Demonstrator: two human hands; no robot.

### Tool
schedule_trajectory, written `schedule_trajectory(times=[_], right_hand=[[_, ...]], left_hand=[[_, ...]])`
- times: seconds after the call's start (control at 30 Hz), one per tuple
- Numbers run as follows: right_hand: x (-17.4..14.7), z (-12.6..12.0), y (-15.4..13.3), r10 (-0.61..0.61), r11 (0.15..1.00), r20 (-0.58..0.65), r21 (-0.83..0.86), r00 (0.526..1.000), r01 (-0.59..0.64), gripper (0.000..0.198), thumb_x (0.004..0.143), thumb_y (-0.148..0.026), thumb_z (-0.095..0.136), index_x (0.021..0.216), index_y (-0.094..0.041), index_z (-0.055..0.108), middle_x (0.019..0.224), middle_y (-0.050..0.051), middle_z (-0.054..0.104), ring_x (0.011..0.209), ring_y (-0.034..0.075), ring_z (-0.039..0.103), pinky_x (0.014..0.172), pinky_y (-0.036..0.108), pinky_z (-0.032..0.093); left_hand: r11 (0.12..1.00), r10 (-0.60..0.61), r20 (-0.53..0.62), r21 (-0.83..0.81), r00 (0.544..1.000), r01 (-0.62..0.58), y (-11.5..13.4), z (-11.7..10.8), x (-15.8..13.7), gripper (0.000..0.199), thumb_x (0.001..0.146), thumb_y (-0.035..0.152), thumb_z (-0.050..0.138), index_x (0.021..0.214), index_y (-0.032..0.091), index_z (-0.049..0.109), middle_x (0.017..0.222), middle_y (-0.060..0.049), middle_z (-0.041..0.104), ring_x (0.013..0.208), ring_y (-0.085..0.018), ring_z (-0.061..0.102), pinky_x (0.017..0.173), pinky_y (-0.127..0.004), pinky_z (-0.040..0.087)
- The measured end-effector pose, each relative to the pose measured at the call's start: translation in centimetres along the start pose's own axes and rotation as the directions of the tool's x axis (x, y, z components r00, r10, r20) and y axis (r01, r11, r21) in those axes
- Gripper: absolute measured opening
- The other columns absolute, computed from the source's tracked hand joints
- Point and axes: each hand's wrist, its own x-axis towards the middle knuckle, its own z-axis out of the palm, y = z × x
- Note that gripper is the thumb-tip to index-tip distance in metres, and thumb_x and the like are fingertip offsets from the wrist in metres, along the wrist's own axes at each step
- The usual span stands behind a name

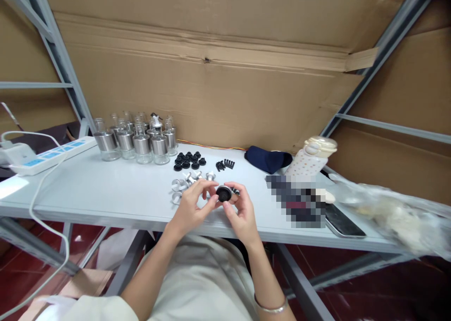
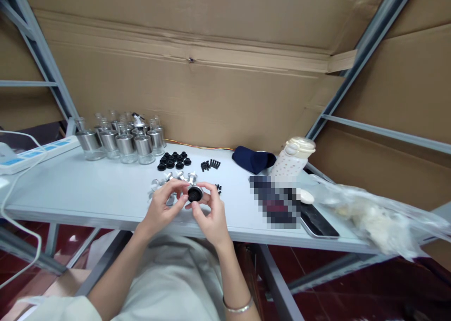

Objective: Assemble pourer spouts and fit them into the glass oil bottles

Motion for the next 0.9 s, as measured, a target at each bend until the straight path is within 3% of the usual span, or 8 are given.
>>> schedule_trajectory(times=[0.27, 0.6, 0.9], right_hand=[[-0.35, -0.32, 0.44, -0.055, 0.998, -0.011, 0.018, 0.998, 0.056, 0.027, 0.084, -0.028, 0.054, 0.11, -0.023, 0.049, 0.081, 0.002, 0.066, 0.058, 0.014, 0.062, 0.057, 0.027, 0.051], [-0.18, -0.45, 0.47, -0.083, 0.994, 0.061, 0.072, 0.995, 0.079, 0.026, 0.089, -0.035, 0.053, 0.111, -0.022, 0.052, 0.091, 0.005, 0.067, 0.069, 0.016, 0.064, 0.065, 0.029, 0.053], [-0.06, -0.25, 0.04, -0.096, 0.995, 0.05, 0.045, 0.994, 0.094, 0.025, 0.086, -0.032, 0.054, 0.109, -0.022, 0.053, 0.086, 0.004, 0.067, 0.069, 0.016, 0.065, 0.06, 0.027, 0.053]], left_hand=[[0.998, 0.027, 0.079, -0.065, 0.997, -0.022, 0.12, 0.02, -0.02, 0.018, 0.087, 0.02, 0.053, 0.104, 0.018, 0.058, 0.082, -0.002, 0.06, 0.069, -0.012, 0.055, 0.06, -0.023, 0.043], [0.997, 0.049, 0.078, -0.055, 0.996, -0.045, 0.25, -0.27, -0.03, 0.021, 0.084, 0.022, 0.055, 0.104, 0.017, 0.057, 0.08, -0.002, 0.06, 0.07, -0.013, 0.056, 0.063, -0.024, 0.043], [0.999, 0.031, 0.078, -0.042, 0.996, -0.028, 0.23, -0.11, 0.04, 0.025, 0.077, 0.017, 0.054, 0.102, 0.018, 0.056, 0.081, -0.001, 0.061, 0.069, -0.013, 0.057, 0.066, -0.025, 0.045]])
